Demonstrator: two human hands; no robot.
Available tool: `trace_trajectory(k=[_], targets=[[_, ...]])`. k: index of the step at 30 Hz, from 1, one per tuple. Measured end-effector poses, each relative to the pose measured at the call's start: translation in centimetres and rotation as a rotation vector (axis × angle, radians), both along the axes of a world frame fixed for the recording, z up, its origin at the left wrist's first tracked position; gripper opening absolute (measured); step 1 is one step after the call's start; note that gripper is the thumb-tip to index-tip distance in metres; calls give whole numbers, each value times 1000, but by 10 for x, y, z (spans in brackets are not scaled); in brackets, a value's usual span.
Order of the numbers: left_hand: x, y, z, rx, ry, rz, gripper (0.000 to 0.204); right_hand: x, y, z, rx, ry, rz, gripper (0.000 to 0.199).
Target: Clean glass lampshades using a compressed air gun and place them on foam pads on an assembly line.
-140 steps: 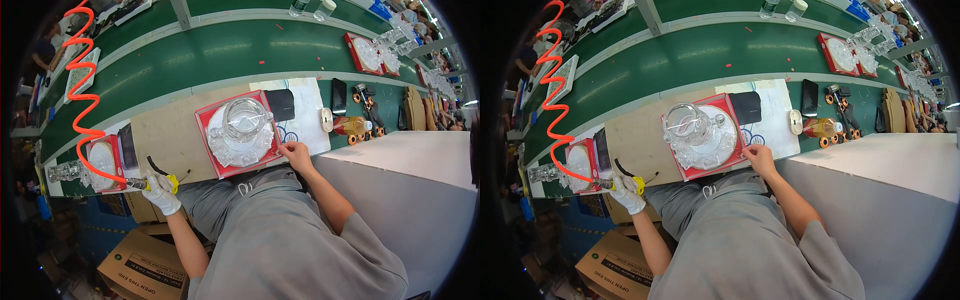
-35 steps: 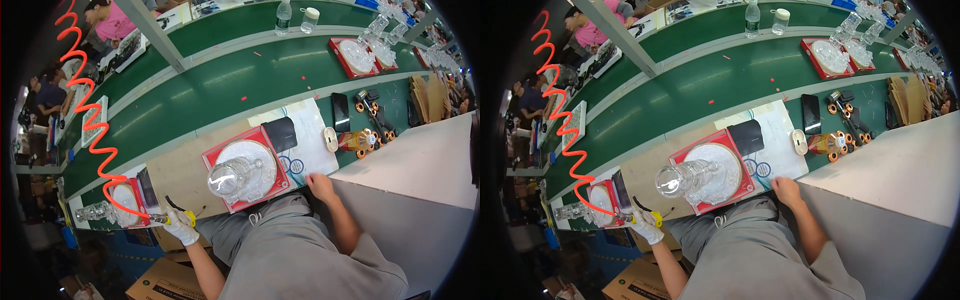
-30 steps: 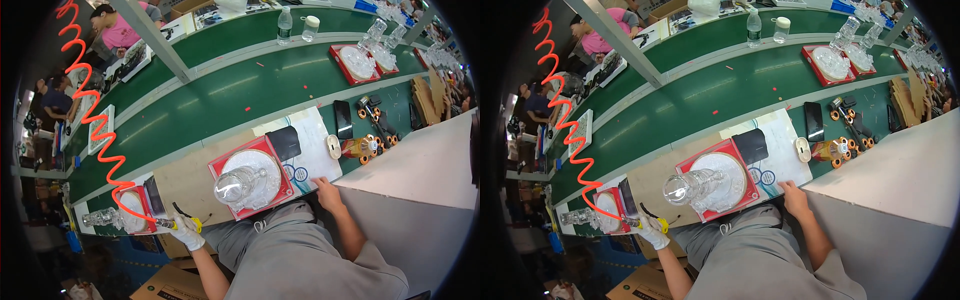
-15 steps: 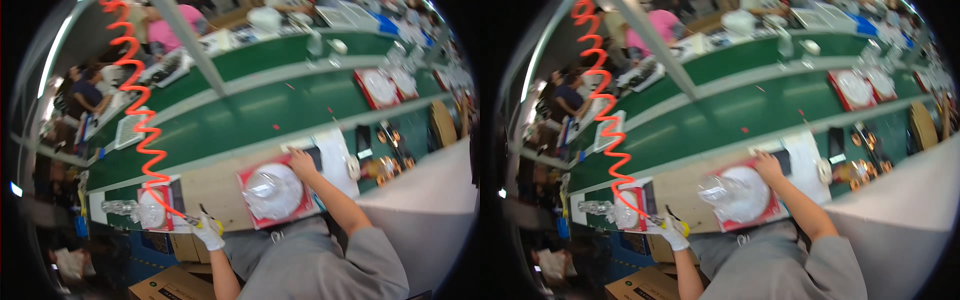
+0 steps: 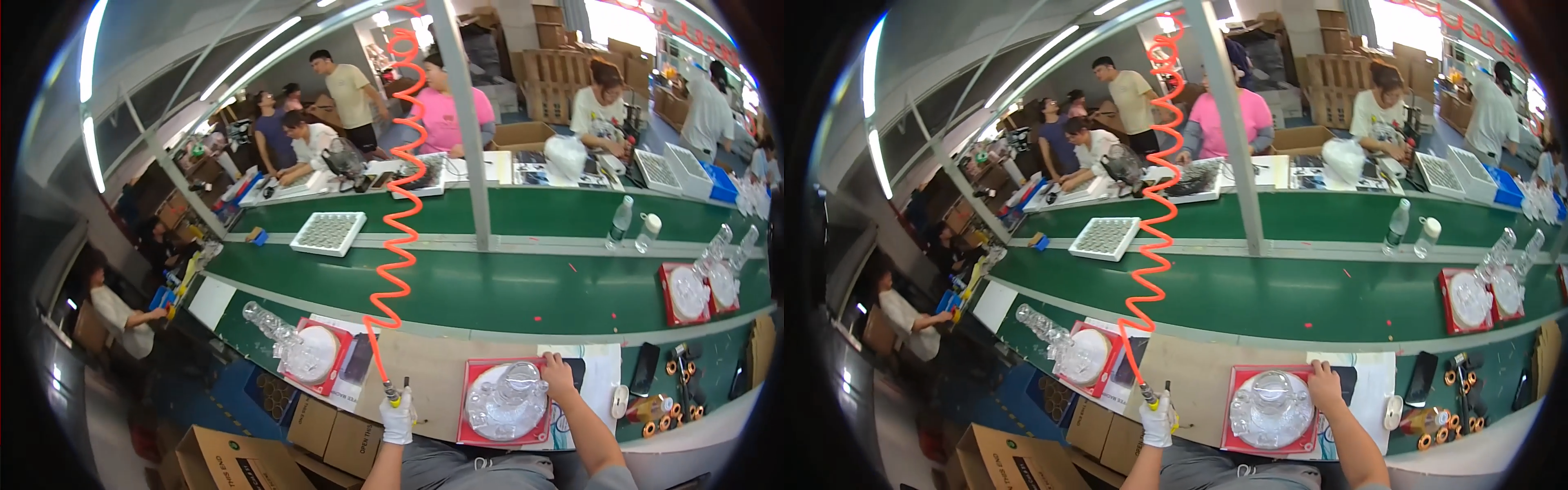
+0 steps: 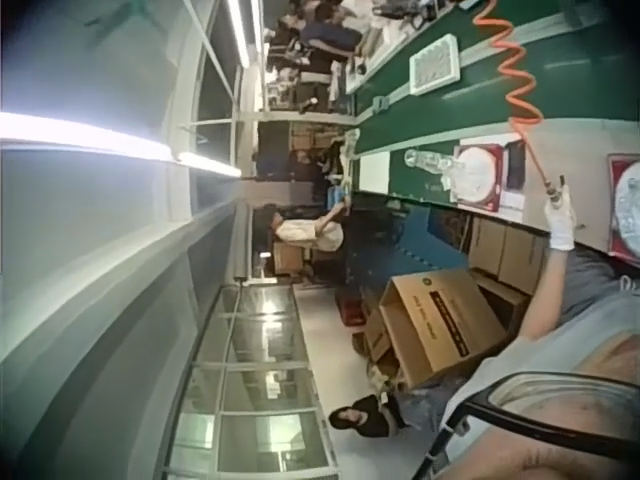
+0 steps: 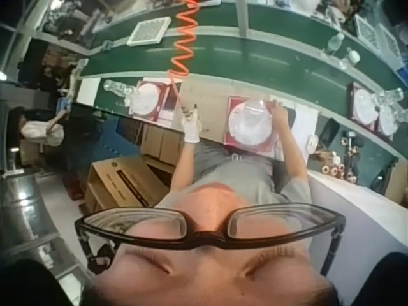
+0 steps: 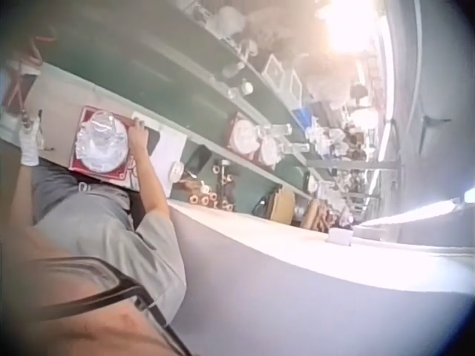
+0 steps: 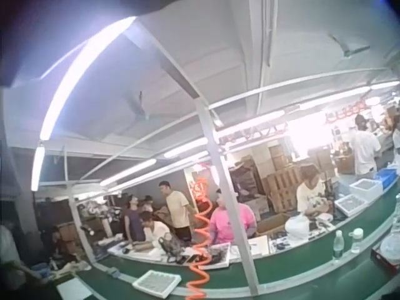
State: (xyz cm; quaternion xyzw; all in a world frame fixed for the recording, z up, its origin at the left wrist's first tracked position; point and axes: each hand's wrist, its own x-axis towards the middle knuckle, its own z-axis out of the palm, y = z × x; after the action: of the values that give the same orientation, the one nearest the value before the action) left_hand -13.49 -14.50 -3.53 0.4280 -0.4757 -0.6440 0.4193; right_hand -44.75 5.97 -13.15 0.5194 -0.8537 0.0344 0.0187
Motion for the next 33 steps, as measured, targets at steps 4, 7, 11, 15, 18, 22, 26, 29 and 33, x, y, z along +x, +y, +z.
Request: trace_trajectory(k=[4,7,11,15,18,22,26,29,33], targets=[[5,5,-1,20,-6,14,19,-2,13,1,-106,-66,38,19],[13,15,0,14,17,-4,19,14,34,18,-432,-182,-104,12],[13,10,-5,81,-7,-11,17,31,85,29,-466,-399,-287,19],[7,12,8,30,-13,87,19,73,137,42,-375,-401,-366,18],[8,-3,2,-79,27,16,15,101,158,53,-145,-594,-515,16],[-2,-5,0,-33,32,21,17,134,191,54,261,-702,-656,21],[13,-15,-26,-40,59,-52,14,146,215,40,355,-602,-497,21],[12,0,-18,-54,66,-77,12,136,181,52,122,-675,-553,25],[9,5,-10,-57,72,-4,13,120,139,47,15,-746,-564,33]])
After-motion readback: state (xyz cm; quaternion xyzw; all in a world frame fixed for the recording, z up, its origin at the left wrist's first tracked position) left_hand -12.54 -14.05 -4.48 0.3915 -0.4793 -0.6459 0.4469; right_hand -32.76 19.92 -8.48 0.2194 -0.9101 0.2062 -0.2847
